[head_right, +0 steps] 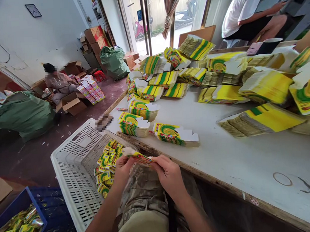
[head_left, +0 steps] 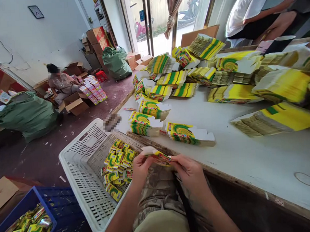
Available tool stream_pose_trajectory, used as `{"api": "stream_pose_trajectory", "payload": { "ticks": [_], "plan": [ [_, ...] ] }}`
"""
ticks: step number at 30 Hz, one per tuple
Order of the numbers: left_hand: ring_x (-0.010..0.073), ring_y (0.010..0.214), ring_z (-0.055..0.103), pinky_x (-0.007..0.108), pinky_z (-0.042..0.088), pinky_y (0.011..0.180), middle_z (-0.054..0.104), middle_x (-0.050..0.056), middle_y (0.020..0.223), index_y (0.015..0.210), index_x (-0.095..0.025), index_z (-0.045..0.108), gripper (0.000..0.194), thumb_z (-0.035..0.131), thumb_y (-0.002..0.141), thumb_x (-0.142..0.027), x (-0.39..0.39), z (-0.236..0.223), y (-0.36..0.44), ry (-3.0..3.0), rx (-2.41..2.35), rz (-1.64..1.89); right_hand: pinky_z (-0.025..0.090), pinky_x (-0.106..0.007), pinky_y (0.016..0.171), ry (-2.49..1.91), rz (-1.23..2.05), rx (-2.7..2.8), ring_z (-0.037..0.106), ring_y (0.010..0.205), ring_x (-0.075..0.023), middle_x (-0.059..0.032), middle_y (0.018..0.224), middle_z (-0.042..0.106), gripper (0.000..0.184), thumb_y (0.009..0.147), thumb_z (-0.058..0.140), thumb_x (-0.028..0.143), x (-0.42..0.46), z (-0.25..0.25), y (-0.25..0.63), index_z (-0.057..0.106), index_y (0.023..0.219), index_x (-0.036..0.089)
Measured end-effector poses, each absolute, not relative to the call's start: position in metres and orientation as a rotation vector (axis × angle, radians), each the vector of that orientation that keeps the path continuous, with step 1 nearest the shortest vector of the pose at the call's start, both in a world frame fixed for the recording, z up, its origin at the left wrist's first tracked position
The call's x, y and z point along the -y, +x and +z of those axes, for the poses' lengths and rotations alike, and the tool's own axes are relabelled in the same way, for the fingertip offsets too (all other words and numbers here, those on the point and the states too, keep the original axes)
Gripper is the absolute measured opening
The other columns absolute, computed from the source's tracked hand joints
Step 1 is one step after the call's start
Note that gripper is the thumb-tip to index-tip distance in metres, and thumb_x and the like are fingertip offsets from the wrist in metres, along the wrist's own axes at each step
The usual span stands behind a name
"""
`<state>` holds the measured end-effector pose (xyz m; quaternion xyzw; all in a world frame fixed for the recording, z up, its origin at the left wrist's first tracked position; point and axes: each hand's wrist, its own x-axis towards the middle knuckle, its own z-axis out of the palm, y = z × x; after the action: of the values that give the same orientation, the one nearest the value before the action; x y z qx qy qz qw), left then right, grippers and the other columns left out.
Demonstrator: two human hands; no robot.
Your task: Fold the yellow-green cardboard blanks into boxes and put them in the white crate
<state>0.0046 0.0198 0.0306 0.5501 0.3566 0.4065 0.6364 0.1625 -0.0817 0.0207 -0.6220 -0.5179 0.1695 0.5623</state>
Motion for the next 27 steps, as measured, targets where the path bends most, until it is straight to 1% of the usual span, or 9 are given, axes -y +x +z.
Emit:
{"api": "stream_pose_trajectory", "payload": {
  "ticks": [3,7,10,12,14,17,20,23,27],
  "plan": [
    [0.0313,0.111,0.063,0.042,0.050,0.095,0.068,0.012,0.122,0.122,-0.021,0.064,0.066,0.065,0.077,-0.069,-0.030,0.052,-0.015,1.495,-0.661,0.863,0.051,-0.038,0.077,-1.553,0.110,1.376,0.064,0.082,-0.0235,-0.0037,0.087,0.074,0.019,0.094,0.055,0.025,0.088,0.030,0.176,0.074,0.095,0.029],
    [0.0373,0.133,0.048,0.049,0.039,0.111,0.053,0.013,0.144,0.140,-0.024,0.048,0.096,0.088,0.057,-0.053,-0.032,0.063,-0.021,1.999,-0.683,0.544,0.039,-0.043,0.104,-1.463,-0.111,1.652,0.064,0.094,-0.0201,0.0020,0.086,0.075,0.022,0.097,0.053,0.019,0.094,0.040,0.167,0.072,0.096,0.031],
    [0.0325,0.118,0.061,0.046,0.050,0.099,0.063,0.010,0.131,0.133,-0.023,0.052,0.072,0.082,0.068,-0.035,-0.022,0.055,-0.009,2.151,-0.667,0.330,0.019,-0.048,0.120,-1.398,-0.106,1.619,0.056,0.121,-0.0213,0.0005,0.111,0.073,0.022,0.096,0.056,0.022,0.094,0.040,0.151,0.066,0.113,0.031],
    [0.0283,0.103,0.068,0.041,0.056,0.087,0.069,0.009,0.117,0.126,-0.021,0.054,0.054,0.072,0.077,-0.032,-0.012,0.046,-0.002,2.183,-0.693,0.319,0.020,-0.052,0.120,-1.418,0.016,1.379,0.042,0.137,-0.0264,-0.0080,0.141,0.056,0.043,0.093,0.060,0.032,0.095,0.038,0.144,0.052,0.135,0.028],
    [0.0276,0.099,0.069,0.039,0.058,0.083,0.070,0.009,0.113,0.126,-0.020,0.050,0.055,0.071,0.077,-0.033,-0.004,0.039,0.001,2.220,-0.725,0.365,0.029,-0.052,0.117,-1.391,0.296,1.089,0.037,0.142,-0.0295,-0.0136,0.154,0.040,0.063,0.092,0.060,0.043,0.095,0.035,0.140,0.037,0.148,0.024],
    [0.0290,0.117,0.064,0.040,0.054,0.094,0.062,0.013,0.131,0.139,-0.021,0.038,0.070,0.071,0.079,-0.030,0.003,0.032,0.001,2.285,-0.633,0.416,0.037,-0.052,0.112,-1.188,0.875,0.815,0.047,0.137,-0.0298,-0.0111,0.150,0.049,0.062,0.090,0.060,0.052,0.091,0.030,0.134,0.043,0.145,0.027],
    [0.0302,0.132,0.052,0.044,0.048,0.104,0.053,0.015,0.142,0.143,-0.024,0.031,0.074,0.069,0.080,-0.024,0.004,0.029,-0.001,2.358,-0.529,0.499,0.035,-0.055,0.113,-1.000,1.206,0.714,0.051,0.133,-0.0302,-0.0065,0.139,0.060,0.062,0.080,0.071,0.057,0.085,0.023,0.131,0.056,0.134,0.031],
    [0.0288,0.127,0.055,0.043,0.049,0.101,0.056,0.013,0.135,0.133,-0.025,0.037,0.058,0.065,0.082,-0.022,0.003,0.027,-0.002,2.368,-0.490,0.521,0.033,-0.055,0.115,-0.993,1.229,0.685,0.052,0.133,-0.0306,-0.0086,0.140,0.060,0.070,0.076,0.073,0.062,0.080,0.014,0.131,0.056,0.134,0.028],
    [0.0254,0.103,0.068,0.040,0.056,0.086,0.064,0.009,0.117,0.121,-0.025,0.039,0.049,0.061,0.078,-0.016,0.000,0.025,0.001,2.263,-0.600,0.341,0.033,-0.053,0.115,-1.110,1.050,0.830,0.047,0.137,-0.0311,-0.0158,0.149,0.049,0.077,0.083,0.064,0.062,0.083,0.010,0.133,0.044,0.146,0.022]
  ]
}}
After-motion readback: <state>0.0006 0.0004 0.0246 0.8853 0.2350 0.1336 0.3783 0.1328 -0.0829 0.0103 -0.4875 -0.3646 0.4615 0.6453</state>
